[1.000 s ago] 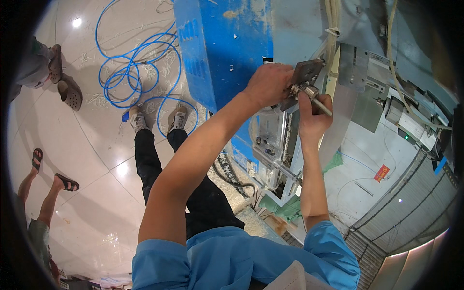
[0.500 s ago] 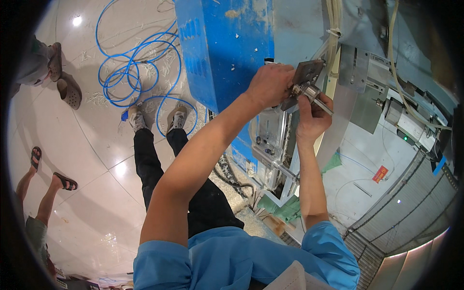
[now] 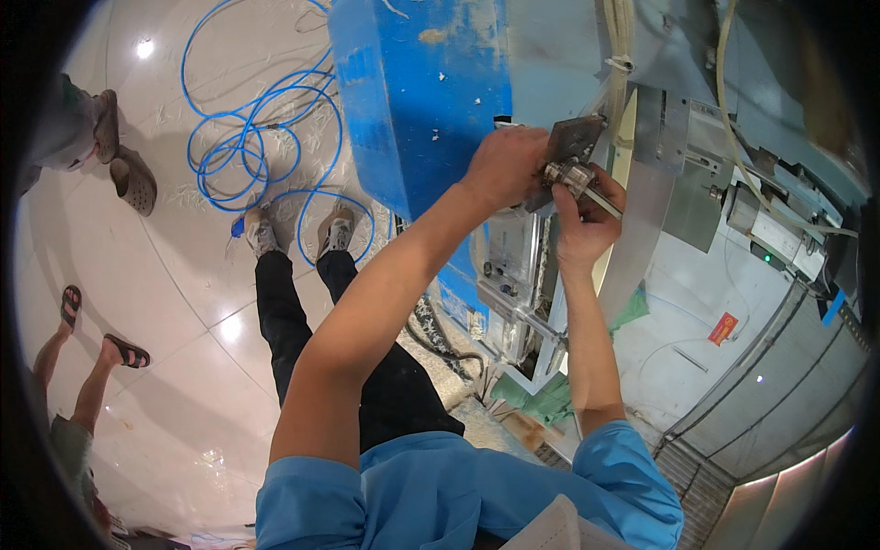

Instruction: The person assembles small metal components on the floor, then installs the assembled part into a machine. They handle a cylindrical metal part, a small tool, and a larger metal assembly, using both hands to fit and secure the components.

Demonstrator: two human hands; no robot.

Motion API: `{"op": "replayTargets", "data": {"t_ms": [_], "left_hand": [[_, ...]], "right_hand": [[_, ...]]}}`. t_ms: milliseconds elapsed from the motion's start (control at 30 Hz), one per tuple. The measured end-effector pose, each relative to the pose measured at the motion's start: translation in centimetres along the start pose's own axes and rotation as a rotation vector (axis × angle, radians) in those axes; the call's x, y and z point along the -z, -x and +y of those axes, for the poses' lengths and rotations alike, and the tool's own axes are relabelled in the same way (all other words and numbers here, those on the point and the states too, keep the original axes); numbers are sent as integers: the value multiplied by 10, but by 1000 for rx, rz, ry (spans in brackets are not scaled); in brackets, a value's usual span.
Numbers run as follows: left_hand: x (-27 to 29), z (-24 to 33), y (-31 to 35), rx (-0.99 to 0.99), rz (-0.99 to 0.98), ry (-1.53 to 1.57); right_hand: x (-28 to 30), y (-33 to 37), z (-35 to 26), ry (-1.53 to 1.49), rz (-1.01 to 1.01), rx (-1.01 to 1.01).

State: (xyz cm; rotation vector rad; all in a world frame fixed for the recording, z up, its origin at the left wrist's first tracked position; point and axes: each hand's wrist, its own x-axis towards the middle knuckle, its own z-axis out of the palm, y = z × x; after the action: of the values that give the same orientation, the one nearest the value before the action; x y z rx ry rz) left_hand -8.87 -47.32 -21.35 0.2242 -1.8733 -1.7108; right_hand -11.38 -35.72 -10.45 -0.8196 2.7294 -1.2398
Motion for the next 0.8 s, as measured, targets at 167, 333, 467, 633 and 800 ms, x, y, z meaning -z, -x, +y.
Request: {"op": "replayTargets", "data": {"t_ms": [167,333,467,633,800], "left_hand": [[4,2,0,5,-10,7],[7,3,-3,28,-44,3],[5,5,-2,19,-19,-31],[4,6,-1,-3,-10,-37],[3,7,0,37,-27,-51]], "right_hand": [[9,-4,4,-10,-83,-43],[32,-24,4,199,-334,84],[19,-15,9,61,-252,51],[-5,1,4,-120,-49,-27],[-7,6,-3,-86,-6,-114]]}}
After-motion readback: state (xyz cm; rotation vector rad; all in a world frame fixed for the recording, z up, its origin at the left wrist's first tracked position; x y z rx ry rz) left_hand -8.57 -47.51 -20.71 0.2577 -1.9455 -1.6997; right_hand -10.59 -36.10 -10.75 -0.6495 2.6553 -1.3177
